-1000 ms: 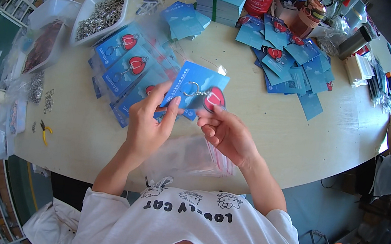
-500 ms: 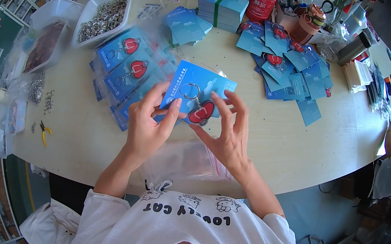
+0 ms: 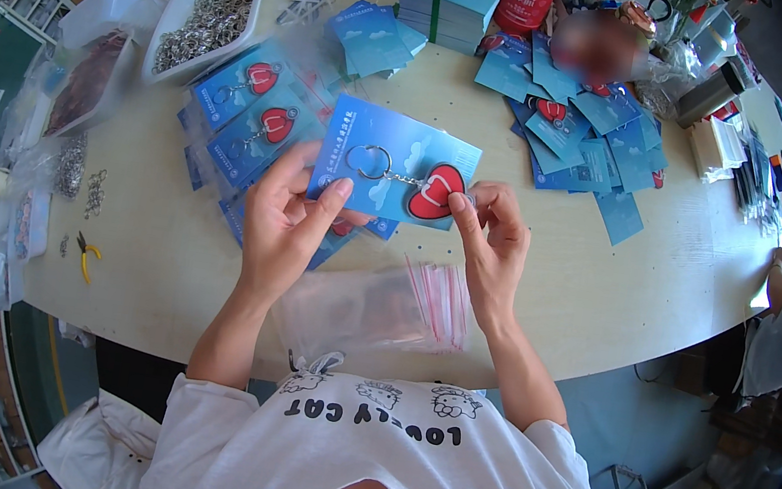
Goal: The person packages heart-shaped keychains into clear plastic bags. They pick up a keychain attached to a blue card, open a plastic bag, insert the keychain, and place the finished package on a growing stack. The process is repeated continuously throughout the clip.
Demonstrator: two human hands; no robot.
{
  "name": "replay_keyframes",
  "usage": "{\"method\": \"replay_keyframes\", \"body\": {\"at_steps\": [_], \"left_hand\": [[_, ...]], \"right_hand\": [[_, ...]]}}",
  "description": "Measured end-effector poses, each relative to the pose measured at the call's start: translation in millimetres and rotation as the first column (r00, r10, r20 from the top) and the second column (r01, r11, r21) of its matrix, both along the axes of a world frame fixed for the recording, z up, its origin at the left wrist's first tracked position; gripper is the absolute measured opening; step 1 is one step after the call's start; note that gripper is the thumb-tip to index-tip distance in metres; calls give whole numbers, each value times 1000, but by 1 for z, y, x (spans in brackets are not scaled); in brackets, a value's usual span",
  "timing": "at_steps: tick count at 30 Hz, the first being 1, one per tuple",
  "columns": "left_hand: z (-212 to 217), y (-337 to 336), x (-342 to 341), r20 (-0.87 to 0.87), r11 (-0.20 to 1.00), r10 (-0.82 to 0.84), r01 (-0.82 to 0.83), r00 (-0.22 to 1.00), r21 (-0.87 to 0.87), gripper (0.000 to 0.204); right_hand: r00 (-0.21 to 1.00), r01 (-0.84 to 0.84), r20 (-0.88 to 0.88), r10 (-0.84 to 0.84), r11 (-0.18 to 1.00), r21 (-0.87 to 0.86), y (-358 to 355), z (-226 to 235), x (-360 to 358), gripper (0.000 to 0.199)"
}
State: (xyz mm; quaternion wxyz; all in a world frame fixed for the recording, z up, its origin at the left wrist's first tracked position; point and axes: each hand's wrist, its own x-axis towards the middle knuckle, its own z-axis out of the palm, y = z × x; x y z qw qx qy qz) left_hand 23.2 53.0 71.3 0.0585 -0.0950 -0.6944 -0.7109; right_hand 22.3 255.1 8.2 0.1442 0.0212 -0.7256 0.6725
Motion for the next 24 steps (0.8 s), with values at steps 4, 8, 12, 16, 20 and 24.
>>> {"method": "replay_keyframes", "body": {"at_steps": [4,8,12,16,20,24], "left_hand": [[-6,4,1,67,994,-15,8,998,112,27],[-14,6,0,107,991,-11,-3,994,134,29],[-17,4,0,139,984,-31,5,990,180,25],[-20,7,1,135,986,-92,71,987,152,31],[-51,-4,18,71,779,-208,209,976,-591,44],[-89,-1,40,-40,475,-268,96,963,-875,44]], "right_hand": [[998,-70,-26,65,964,-258,-4,0,-4,23],[996,-71,24,89,908,-413,-9,6,0,41],[996,-53,37,78,890,-452,-13,13,2,37],[900,-179,255,354,833,-524,7,1,-1,24],[976,-24,207,70,976,-218,40,-18,3,23],[970,141,227,-86,961,-240,72,-35,8,22]]}}
